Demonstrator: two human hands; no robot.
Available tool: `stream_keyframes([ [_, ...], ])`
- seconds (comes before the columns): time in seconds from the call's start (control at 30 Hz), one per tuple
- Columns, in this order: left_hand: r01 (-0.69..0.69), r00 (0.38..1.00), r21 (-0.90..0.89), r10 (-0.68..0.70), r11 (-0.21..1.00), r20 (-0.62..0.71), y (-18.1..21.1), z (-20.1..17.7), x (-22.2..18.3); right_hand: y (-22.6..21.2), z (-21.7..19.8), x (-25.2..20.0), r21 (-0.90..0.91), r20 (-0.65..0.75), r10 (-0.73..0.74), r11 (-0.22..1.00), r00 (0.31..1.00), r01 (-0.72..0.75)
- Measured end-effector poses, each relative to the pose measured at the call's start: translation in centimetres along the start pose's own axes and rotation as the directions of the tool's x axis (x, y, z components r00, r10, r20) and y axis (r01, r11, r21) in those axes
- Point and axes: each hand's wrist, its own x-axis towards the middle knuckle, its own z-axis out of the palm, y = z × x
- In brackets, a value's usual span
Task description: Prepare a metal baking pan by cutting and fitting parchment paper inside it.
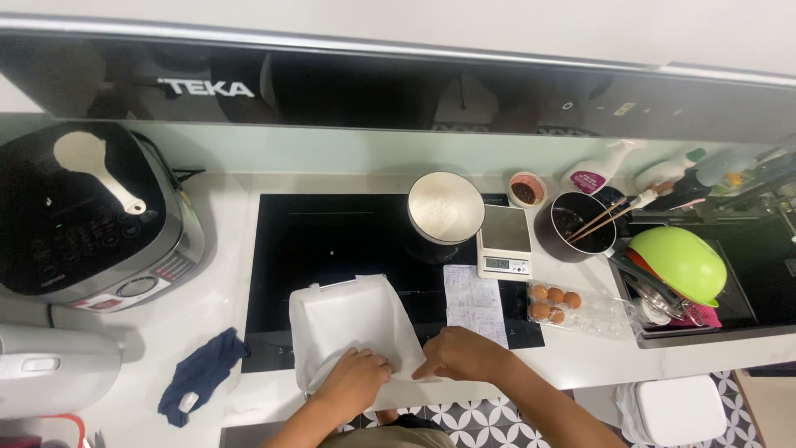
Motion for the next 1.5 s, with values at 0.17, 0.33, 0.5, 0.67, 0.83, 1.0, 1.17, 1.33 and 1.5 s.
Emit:
stream_keyframes([
  [0.17, -0.013, 0.999, -0.052, 0.011, 0.999, -0.034, 2.3, -3.2, -0.6, -0.1, -0.9, -0.2, -0.101, -0.004, -0.165, 0.981, 0.986, 0.164],
  [0.33, 0.005, 0.966, 0.057, 0.01, 0.998, -0.259, 5.2, -2.4, 0.0, -0.2, -0.5, 0.0, -0.094, -0.017, -0.12, 0.989, 0.993, 0.118],
  [0.5, 0.095, 0.931, 0.035, -0.076, 0.995, -0.357, 4.5, -0.1, 0.8, -0.3, -0.5, 0.1, -0.063, -0.044, -0.085, 0.995, 0.995, 0.082],
  [0.67, 0.04, 0.931, -0.041, -0.052, 0.998, -0.362, 3.4, 1.0, -0.1, 0.1, -0.4, -0.1, 0.221, -0.063, 0.009, 0.975, 0.998, 0.005],
  [0.83, 0.006, 0.959, -0.091, -0.031, 0.996, -0.281, 3.0, -0.8, -0.6, 0.5, -0.1, 0.1, 0.455, -0.02, 0.136, 0.883, 0.991, -0.112],
  [1.0, 0.154, 0.957, -0.242, -0.206, 0.958, -0.204, 2.4, -1.5, 0.0, -0.8, 0.2, 1.2, 0.68, 0.139, 0.411, 0.622, 0.901, -0.388],
  [1.17, 0.271, 0.885, -0.371, -0.382, 0.888, -0.269, 2.2, -1.7, 0.4, -2.1, 0.1, 1.4, 0.725, 0.226, 0.605, 0.419, 0.764, -0.546],
  [1.33, 0.287, 0.92, -0.455, -0.375, 0.843, -0.115, 2.0, -4.0, -0.2, -0.2, 2.7, 1.4, 0.764, 0.209, 0.593, 0.397, 0.778, -0.508],
  [1.5, 0.146, 0.977, -0.37, -0.193, 0.917, -0.093, 0.5, -6.9, -0.6, 0.1, 3.6, 1.6, 0.8, 0.094, 0.561, 0.449, 0.822, -0.397],
])
